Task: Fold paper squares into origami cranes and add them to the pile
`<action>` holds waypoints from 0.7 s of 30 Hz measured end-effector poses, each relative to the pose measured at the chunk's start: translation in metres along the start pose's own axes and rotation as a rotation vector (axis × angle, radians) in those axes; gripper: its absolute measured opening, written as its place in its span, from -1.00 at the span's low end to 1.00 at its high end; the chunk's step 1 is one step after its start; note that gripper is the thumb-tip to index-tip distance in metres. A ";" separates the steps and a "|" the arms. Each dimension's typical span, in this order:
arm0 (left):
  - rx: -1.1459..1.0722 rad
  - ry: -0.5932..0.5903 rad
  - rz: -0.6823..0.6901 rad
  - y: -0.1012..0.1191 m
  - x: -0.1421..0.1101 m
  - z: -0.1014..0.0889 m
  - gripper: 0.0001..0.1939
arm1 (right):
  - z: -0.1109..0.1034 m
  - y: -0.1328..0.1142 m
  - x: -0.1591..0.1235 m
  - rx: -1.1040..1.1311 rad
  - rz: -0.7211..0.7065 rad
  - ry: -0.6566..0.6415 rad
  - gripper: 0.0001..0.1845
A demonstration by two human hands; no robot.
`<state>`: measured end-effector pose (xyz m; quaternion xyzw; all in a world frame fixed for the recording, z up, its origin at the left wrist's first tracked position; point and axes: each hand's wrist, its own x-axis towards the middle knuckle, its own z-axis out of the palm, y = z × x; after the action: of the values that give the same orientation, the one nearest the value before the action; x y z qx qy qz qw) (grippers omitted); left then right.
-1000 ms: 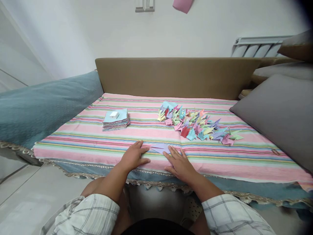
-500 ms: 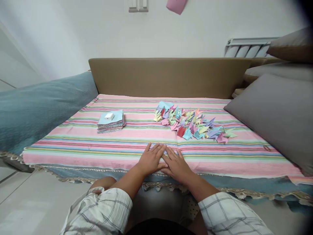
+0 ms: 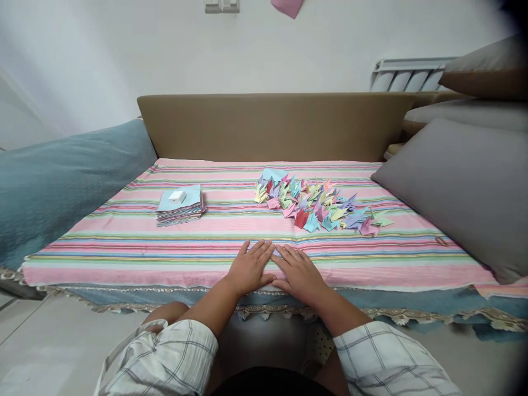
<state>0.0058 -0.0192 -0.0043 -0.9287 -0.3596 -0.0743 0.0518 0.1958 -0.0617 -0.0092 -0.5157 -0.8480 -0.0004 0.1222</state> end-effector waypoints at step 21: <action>-0.040 -0.007 -0.016 0.000 0.001 -0.003 -0.27 | -0.014 0.012 -0.002 -0.030 0.009 0.141 -0.30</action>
<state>0.0066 -0.0192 -0.0012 -0.9270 -0.3654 -0.0786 0.0312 0.2100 -0.0596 0.0026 -0.5201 -0.8347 -0.0490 0.1739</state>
